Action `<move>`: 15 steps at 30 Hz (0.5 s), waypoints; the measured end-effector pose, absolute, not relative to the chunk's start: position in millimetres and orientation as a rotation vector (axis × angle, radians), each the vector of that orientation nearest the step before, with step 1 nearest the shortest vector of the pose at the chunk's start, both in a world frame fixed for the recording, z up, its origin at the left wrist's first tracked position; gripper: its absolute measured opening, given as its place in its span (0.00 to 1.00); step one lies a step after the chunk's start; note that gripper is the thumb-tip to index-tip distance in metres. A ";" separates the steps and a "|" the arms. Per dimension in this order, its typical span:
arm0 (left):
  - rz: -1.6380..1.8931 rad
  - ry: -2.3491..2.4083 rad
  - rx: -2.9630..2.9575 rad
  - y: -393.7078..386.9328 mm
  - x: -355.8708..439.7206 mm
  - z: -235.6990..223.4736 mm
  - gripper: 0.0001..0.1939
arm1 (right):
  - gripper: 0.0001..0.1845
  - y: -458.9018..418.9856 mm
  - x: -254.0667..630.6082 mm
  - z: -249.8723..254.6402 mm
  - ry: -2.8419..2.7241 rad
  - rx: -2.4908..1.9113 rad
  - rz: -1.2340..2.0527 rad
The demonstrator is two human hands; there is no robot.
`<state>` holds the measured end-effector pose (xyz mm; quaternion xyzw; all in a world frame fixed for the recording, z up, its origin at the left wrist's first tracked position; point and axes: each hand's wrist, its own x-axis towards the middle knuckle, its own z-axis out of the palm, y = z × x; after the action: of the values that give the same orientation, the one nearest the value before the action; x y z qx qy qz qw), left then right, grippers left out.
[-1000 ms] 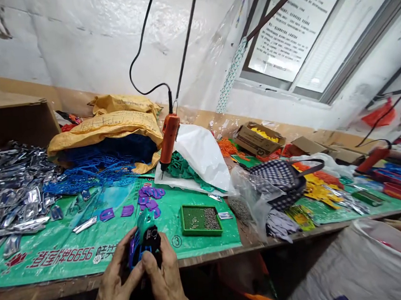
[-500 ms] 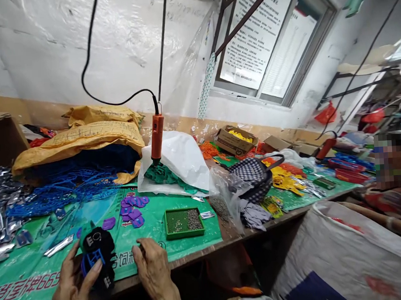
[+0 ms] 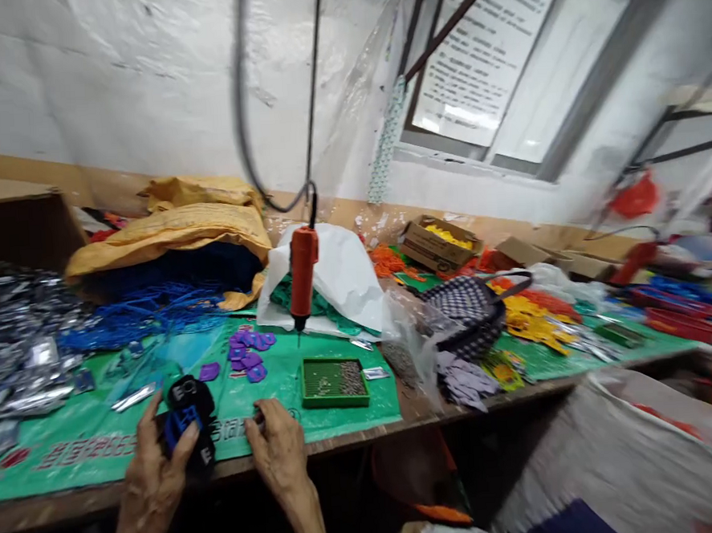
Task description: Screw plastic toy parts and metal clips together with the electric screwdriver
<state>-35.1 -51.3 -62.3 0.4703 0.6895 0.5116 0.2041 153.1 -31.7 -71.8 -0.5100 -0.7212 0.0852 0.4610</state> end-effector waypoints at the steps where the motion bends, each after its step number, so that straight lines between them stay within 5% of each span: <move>1: 1.421 1.887 1.298 -53.2 -30.2 -58.5 0.47 | 0.14 -31.3 155.7 -71.1 -1.775 -1.234 0.238; 6: 1.575 1.773 1.416 -56.5 -10.2 -50.6 0.36 | 0.16 -29.3 169.5 -67.1 -1.786 -1.120 0.340; 15: 1.515 1.871 1.282 -64.8 -14.6 -56.9 0.38 | 0.15 -39.0 168.2 -77.7 -1.745 -1.083 0.304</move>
<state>-14.6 -64.8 -56.9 0.4599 0.6714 0.5436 0.2056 168.2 -39.0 -77.7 -0.4494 -0.7241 0.1263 0.5077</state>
